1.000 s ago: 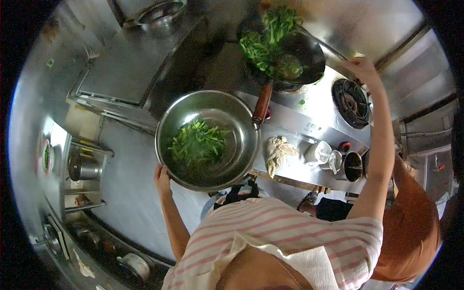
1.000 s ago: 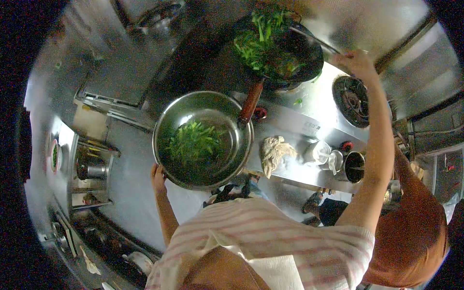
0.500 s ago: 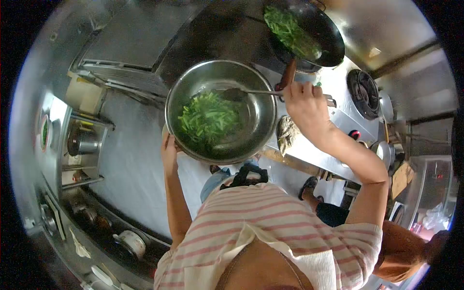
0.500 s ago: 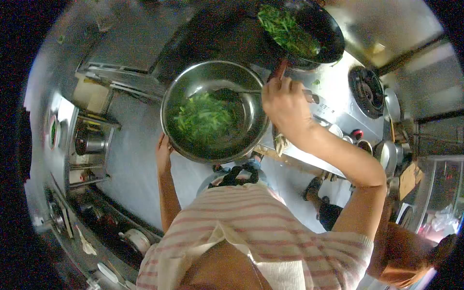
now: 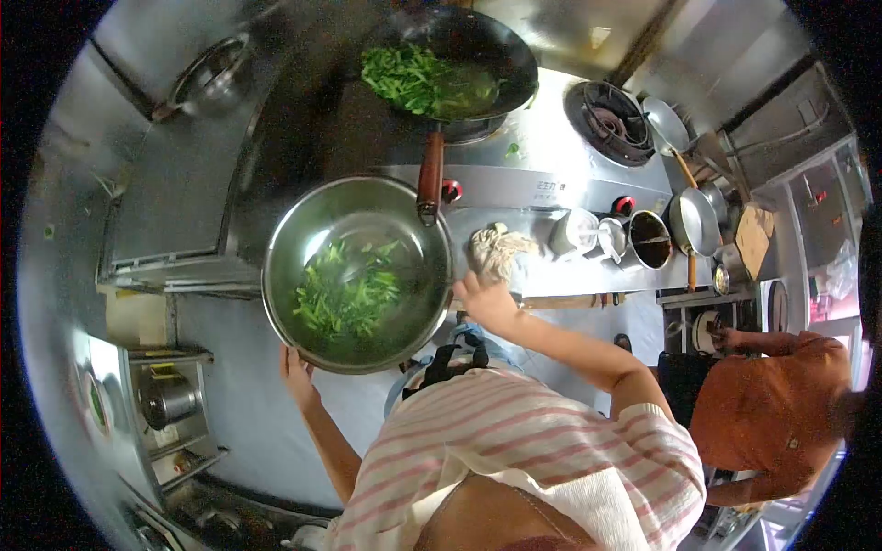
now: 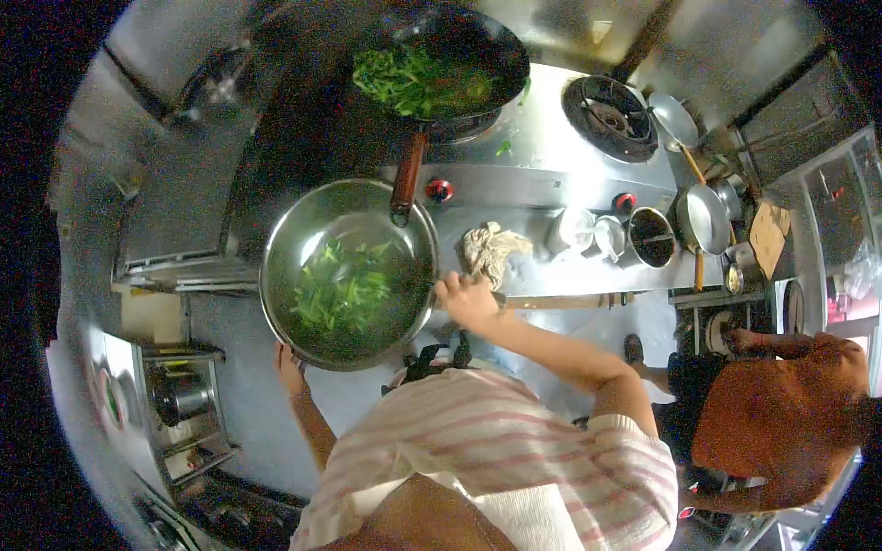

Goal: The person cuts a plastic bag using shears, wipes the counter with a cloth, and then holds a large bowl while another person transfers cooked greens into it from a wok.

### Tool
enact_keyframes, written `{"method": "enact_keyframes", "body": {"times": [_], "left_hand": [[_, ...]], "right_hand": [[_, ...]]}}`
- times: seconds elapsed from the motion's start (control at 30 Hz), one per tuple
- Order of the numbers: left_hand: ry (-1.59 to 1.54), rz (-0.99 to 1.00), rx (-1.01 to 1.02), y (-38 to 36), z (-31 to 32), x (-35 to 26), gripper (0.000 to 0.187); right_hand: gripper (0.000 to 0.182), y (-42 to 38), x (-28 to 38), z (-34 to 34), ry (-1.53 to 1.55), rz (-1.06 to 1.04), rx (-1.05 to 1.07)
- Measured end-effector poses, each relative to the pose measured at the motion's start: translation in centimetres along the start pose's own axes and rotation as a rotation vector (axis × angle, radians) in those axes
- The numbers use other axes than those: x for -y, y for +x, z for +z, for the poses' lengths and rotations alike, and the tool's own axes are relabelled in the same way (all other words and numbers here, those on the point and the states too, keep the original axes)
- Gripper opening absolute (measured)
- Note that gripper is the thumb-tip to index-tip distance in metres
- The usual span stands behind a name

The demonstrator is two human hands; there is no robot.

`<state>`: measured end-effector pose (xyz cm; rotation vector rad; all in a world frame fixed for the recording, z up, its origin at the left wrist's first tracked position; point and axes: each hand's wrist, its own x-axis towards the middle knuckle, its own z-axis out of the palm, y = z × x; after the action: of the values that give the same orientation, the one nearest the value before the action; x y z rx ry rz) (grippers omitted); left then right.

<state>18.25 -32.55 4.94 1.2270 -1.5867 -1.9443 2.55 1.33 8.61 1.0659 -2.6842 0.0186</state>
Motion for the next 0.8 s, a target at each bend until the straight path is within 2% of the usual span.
{"method": "enact_keyframes", "body": {"times": [0.07, 0.1, 0.13, 0.2, 0.27, 0.3, 0.33, 0.37, 0.4, 0.43, 0.53, 0.57, 0.6, 0.67, 0.7, 0.73, 0.8], "left_hand": [[0.018, -0.011, -0.039, 0.0, 0.1, 0.0, 0.043], [0.021, -0.023, -0.09, -0.1, 0.3, 0.0, 0.044], [0.027, -0.018, -0.084, 0.3, -0.1, 0.8, 0.044], [-0.037, 0.06, -0.069, 1.7, -1.3, 3.1, 0.044], [-0.023, 0.049, -0.077, 1.0, -0.8, 2.3, 0.044], [-0.011, 0.037, -0.088, 0.6, -0.4, 1.7, 0.045], [-0.01, 0.037, -0.091, 0.3, -0.1, 1.3, 0.045], [-0.004, 0.028, -0.126, 0.1, 0.3, 0.9, 0.045], [0.001, 0.018, -0.16, 0.0, 0.8, 0.7, 0.046], [0.0, 0.02, -0.164, 0.2, 0.5, 1.1, 0.046], [-0.011, 0.089, -0.077, 0.8, 0.0, 1.9, 0.048], [-0.019, 0.1, -0.071, 1.0, 0.0, 2.0, 0.049], [-0.022, 0.106, -0.067, 0.8, -0.1, 2.0, 0.05], [0.005, 0.084, -0.102, 0.7, -0.2, 2.0, 0.05], [0.021, 0.065, -0.128, 0.6, -0.1, 2.0, 0.051], [0.021, 0.062, -0.138, 0.3, 0.5, 1.6, 0.051], [-0.004, -0.022, -0.231, -0.1, 1.2, 0.7, 0.051]], "right_hand": [[0.022, -0.1, -0.1, -0.1, 0.159, -0.004, 0.144], [0.028, 0.7, -0.3, -0.8, 0.337, 0.096, 0.241], [0.028, 1.5, -1.3, -2.5, 0.341, 0.104, 0.236], [0.027, 4.2, -5.2, -5.3, 0.563, 0.162, 0.206], [0.037, 7.4, -14.0, -2.2, 0.576, 0.353, 0.091], [0.032, 9.2, -17.7, -3.0, 0.741, 0.562, -0.076], [0.033, 11.0, -22.9, -0.7, 0.961, 0.707, -0.246], [0.039, 12.6, -27.1, 0.5, 0.832, 0.764, -0.286], [0.047, 14.0, -29.5, 0.3, 0.95, 0.865, -0.236], [0.05, 15.3, -30.9, 0.8, 1.104, 0.949, -0.283], [0.052, 17.5, -33.1, 2.3, 1.128, 0.959, -0.23], [0.041, 18.3, -33.6, 3.2, 1.084, 0.96, -0.242], [0.041, 18.9, -34.2, 4.1, 1.094, 0.958, -0.234], [0.025, 19.3, -35.3, 5.8, 1.163, 0.981, -0.18], [0.013, 19.2, -35.6, 5.7, 1.184, 0.957, -0.212], [0.012, 19.0, -35.8, 5.6, 1.127, 0.926, -0.267], [0.018, 18.5, -36.6, 4.2, 0.735, 0.802, -0.283]]}}
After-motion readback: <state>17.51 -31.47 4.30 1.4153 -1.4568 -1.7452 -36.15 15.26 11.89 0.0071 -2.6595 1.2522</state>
